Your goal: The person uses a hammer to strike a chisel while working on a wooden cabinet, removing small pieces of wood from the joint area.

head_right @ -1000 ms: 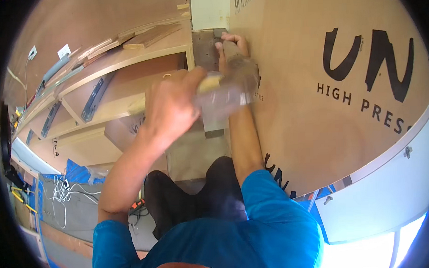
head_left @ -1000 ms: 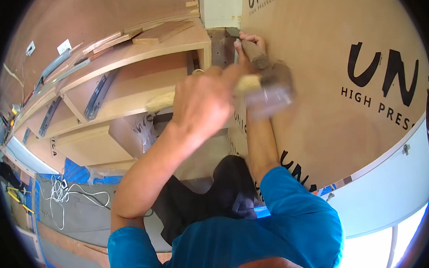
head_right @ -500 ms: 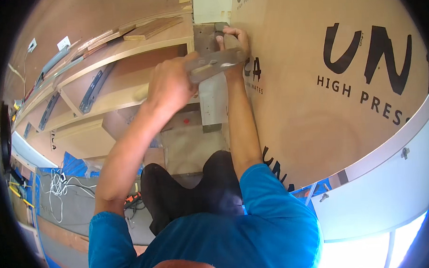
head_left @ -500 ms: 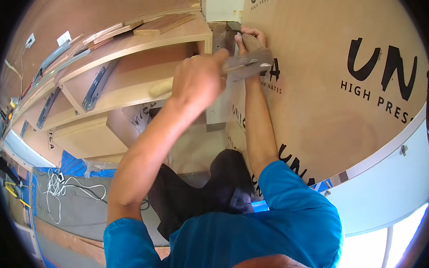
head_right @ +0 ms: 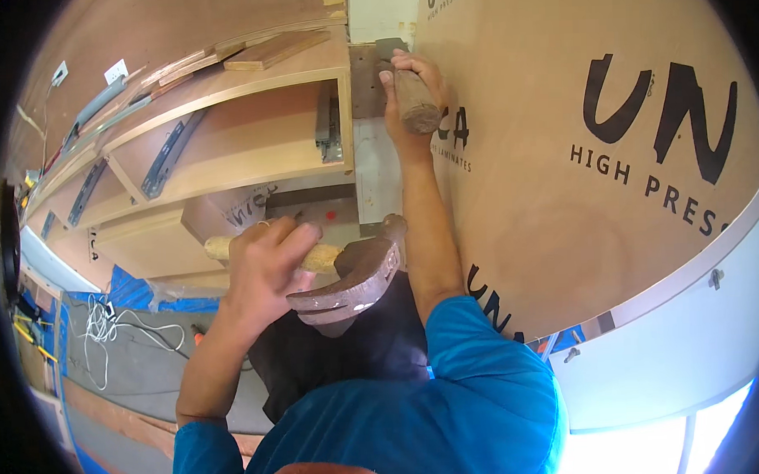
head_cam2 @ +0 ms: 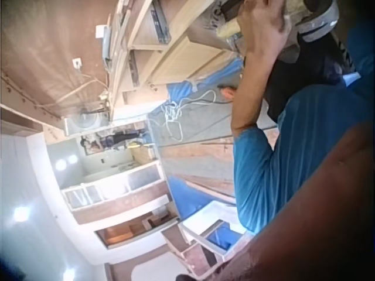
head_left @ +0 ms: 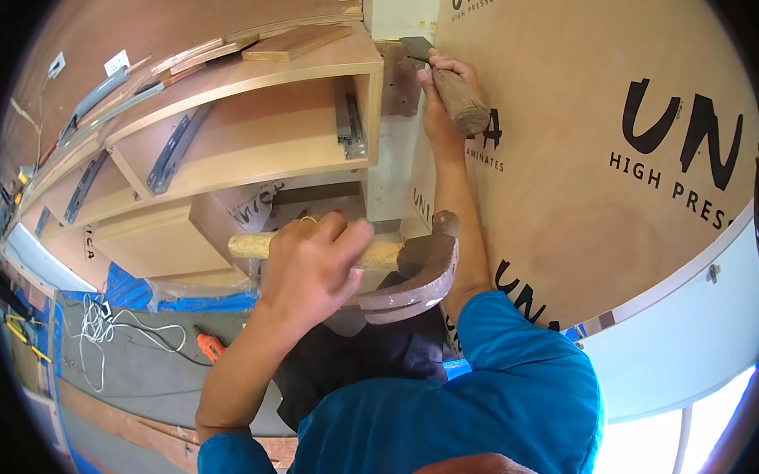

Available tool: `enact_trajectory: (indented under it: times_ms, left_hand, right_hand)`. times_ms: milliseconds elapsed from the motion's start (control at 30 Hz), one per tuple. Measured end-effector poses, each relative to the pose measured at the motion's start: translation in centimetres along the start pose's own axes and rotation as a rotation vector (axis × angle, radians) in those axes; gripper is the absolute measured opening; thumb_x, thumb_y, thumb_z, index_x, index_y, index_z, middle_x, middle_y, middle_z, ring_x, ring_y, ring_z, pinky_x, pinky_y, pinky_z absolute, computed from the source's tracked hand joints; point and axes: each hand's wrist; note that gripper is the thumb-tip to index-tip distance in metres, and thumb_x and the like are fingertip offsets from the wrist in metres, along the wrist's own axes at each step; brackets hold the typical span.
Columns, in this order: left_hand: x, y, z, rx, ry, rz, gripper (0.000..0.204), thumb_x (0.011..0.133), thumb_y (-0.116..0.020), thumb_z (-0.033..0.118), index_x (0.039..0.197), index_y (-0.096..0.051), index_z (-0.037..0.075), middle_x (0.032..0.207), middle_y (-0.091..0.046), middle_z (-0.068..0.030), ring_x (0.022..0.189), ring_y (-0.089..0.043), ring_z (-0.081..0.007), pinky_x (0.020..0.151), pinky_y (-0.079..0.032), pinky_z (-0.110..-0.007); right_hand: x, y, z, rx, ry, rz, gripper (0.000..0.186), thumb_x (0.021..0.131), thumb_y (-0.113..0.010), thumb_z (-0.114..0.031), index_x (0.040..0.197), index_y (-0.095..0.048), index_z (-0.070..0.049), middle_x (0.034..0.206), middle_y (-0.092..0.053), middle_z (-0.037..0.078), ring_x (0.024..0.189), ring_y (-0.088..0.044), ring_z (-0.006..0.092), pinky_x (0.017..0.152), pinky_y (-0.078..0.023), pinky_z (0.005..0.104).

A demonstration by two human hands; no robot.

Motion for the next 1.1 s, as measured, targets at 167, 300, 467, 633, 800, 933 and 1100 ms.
enact_trajectory:
  times_ms: [167, 300, 467, 633, 800, 933, 1100]
  left_hand:
    - [-0.5, -0.4, -0.1, 0.024, 0.016, 0.016, 0.039, 0.071, -0.082, 0.016, 0.103, -0.059, 0.012, 0.088, -0.062, -0.0124, 0.081, -0.067, -0.0371, 0.073, -0.054, -0.051]
    - [-0.6, -0.5, 0.2, -0.011, 0.041, 0.021, 0.048, 0.063, -0.087, 0.014, 0.103, -0.060, 0.011, 0.086, -0.061, -0.0122, 0.081, -0.066, -0.0388, 0.071, -0.051, -0.052]
    - [-1.0, -0.8, 0.0, -0.029, 0.057, 0.032, 0.051, 0.061, -0.090, 0.014, 0.103, -0.061, 0.011, 0.085, -0.060, -0.0121, 0.082, -0.065, -0.0406, 0.070, -0.050, -0.052]
    - [-1.4, -1.0, -0.6, -0.038, 0.086, 0.014, 0.049, 0.062, -0.088, 0.015, 0.104, -0.063, 0.011, 0.086, -0.063, -0.0126, 0.082, -0.066, -0.0416, 0.070, -0.050, -0.053]
    - [-1.5, -1.0, -1.1, 0.003, 0.089, 0.018, 0.045, 0.066, -0.087, 0.016, 0.103, -0.062, 0.011, 0.091, -0.066, -0.0113, 0.081, -0.068, -0.0379, 0.072, -0.056, -0.051]
    - [-1.0, -0.9, -1.0, -0.013, 0.069, 0.051, 0.045, 0.065, -0.088, 0.015, 0.103, -0.063, 0.010, 0.091, -0.066, -0.0113, 0.082, -0.068, -0.0379, 0.072, -0.056, -0.051]
    - [-1.2, -1.0, -1.0, -0.001, 0.100, 0.033, 0.046, 0.065, -0.089, 0.015, 0.104, -0.064, 0.011, 0.091, -0.066, -0.0103, 0.082, -0.068, -0.0378, 0.071, -0.055, -0.051]
  right_hand:
    - [-0.2, 0.6, 0.3, -0.065, -0.147, 0.155, 0.027, 0.087, -0.083, -0.002, 0.109, -0.067, -0.005, 0.115, -0.074, 0.012, 0.112, -0.069, 0.0263, 0.102, -0.052, 0.0393]
    - [0.0, 0.1, 1.0, -0.065, -0.156, 0.141, 0.028, 0.087, -0.084, -0.002, 0.110, -0.068, -0.004, 0.116, -0.074, 0.011, 0.113, -0.068, 0.0264, 0.102, -0.051, 0.0393]
    - [0.9, -1.3, 1.0, -0.043, -0.144, 0.089, 0.028, 0.086, -0.084, -0.002, 0.109, -0.068, -0.004, 0.114, -0.074, 0.010, 0.111, -0.069, 0.0260, 0.103, -0.051, 0.0390]
    - [1.6, -1.7, 2.3, -0.033, -0.122, 0.062, 0.028, 0.085, -0.084, -0.001, 0.109, -0.069, -0.004, 0.112, -0.074, 0.010, 0.110, -0.069, 0.0249, 0.101, -0.052, 0.0383]
    - [1.7, -1.9, 1.9, -0.005, -0.122, 0.071, 0.028, 0.085, -0.084, 0.000, 0.108, -0.069, -0.004, 0.110, -0.074, 0.010, 0.104, -0.070, 0.0231, 0.097, -0.054, 0.0369]
    - [1.6, -1.7, 2.4, 0.049, -0.125, 0.077, 0.028, 0.085, -0.084, 0.001, 0.108, -0.070, -0.004, 0.109, -0.075, 0.009, 0.100, -0.070, 0.0214, 0.093, -0.055, 0.0355]
    - [2.1, -1.7, 2.0, 0.108, -0.144, 0.078, 0.029, 0.083, -0.086, 0.001, 0.107, -0.071, -0.005, 0.108, -0.075, 0.007, 0.099, -0.070, 0.0205, 0.091, -0.054, 0.0339]
Point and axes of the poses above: each hand's wrist, its own x-axis towards the middle knuckle, its own y-axis out of the back of the hand, z = x × y
